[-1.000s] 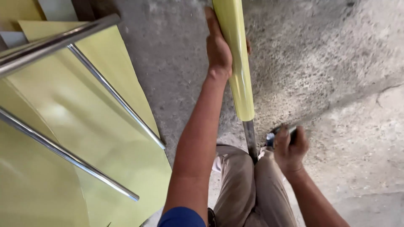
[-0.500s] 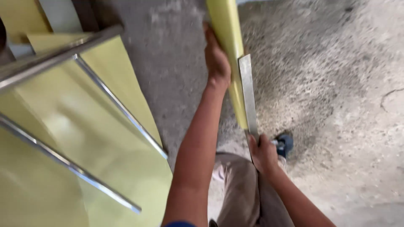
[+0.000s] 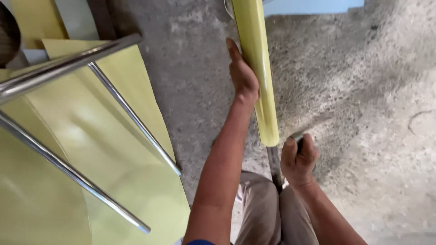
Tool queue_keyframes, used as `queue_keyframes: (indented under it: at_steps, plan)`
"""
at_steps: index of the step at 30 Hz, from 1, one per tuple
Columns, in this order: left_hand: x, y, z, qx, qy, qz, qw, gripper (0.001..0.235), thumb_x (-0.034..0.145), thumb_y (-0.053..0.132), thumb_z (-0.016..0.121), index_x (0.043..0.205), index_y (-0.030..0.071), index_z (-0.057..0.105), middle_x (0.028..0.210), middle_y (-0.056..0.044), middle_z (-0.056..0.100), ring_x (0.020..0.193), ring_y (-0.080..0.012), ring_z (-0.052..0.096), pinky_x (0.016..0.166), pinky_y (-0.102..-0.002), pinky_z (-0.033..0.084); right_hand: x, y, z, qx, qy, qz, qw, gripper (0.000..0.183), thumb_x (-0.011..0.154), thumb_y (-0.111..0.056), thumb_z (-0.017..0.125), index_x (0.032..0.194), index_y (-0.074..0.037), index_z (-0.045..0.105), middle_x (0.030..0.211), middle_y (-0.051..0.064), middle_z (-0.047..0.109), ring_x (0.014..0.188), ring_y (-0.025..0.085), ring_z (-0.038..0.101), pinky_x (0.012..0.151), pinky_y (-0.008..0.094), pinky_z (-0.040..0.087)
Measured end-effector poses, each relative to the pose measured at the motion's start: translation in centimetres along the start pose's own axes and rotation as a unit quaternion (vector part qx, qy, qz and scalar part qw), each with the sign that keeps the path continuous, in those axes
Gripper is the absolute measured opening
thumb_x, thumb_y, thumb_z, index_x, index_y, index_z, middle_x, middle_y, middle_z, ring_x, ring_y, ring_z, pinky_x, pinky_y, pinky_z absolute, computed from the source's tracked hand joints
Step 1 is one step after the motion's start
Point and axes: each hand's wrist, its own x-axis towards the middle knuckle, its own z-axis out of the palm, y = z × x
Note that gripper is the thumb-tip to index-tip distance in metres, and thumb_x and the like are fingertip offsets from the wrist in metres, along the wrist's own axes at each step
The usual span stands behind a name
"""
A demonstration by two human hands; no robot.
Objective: Cleaning or scraping the inside of a yellow plastic sleeve using a metal rod and a flat metal strip.
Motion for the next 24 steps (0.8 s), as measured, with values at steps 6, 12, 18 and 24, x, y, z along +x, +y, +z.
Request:
queue_keyframes:
  at_steps: [6,12,18,24]
  plan:
    - [0.7,0.0,0.4,0.007,0.03,0.024,0.999,0.085,0.102,0.073,0.026,0.098,0.001,0.071,0.083,-0.015,0.071,0.066,-0.0217,0.069,0.063,-0.038,0.058,5.9,-6.7,-0.5,-0.007,-0.024,-0.043,0.999,0.031,0.105,-0.021,0.063,0.082,-0.004,0.053,0.058,0.005,0.051,0.052,0.01,0.045,0.043,0.031,0.038]
    - [0.3,-1.0,-0.8,0.022,0.039,-0.021,0.999,0.09,0.101,0.073,0.025,0.101,-0.007,0.068,0.08,-0.018,0.069,0.068,-0.0283,0.07,0.064,-0.043,0.059,9.4,-6.8,2.0,0.033,-0.018,-0.059,0.998,0.031,0.111,-0.024,0.057,0.086,-0.006,0.053,0.066,0.004,0.056,0.056,0.01,0.049,0.043,0.03,0.041]
    - [0.6,-0.6,-0.1,0.06,0.052,-0.012,0.997,0.092,0.098,0.074,0.026,0.119,-0.004,0.069,0.104,-0.015,0.072,0.096,-0.0251,0.071,0.087,-0.037,0.057,13.8,-12.9,0.4,0.021,-0.031,-0.078,0.996,0.034,0.113,-0.029,0.057,0.087,-0.007,0.055,0.069,0.005,0.059,0.056,0.013,0.052,0.044,0.032,0.043]
    - [2.3,-1.3,-1.0,0.046,-0.011,0.048,0.998,0.089,0.098,0.074,0.035,0.126,-0.005,0.065,0.112,-0.019,0.071,0.1,-0.0272,0.068,0.088,-0.04,0.056,15.5,-14.0,-0.3,-0.009,-0.07,-0.006,0.997,0.032,0.112,-0.033,0.054,0.096,-0.006,0.058,0.07,0.003,0.059,0.054,0.014,0.054,0.046,0.031,0.047]
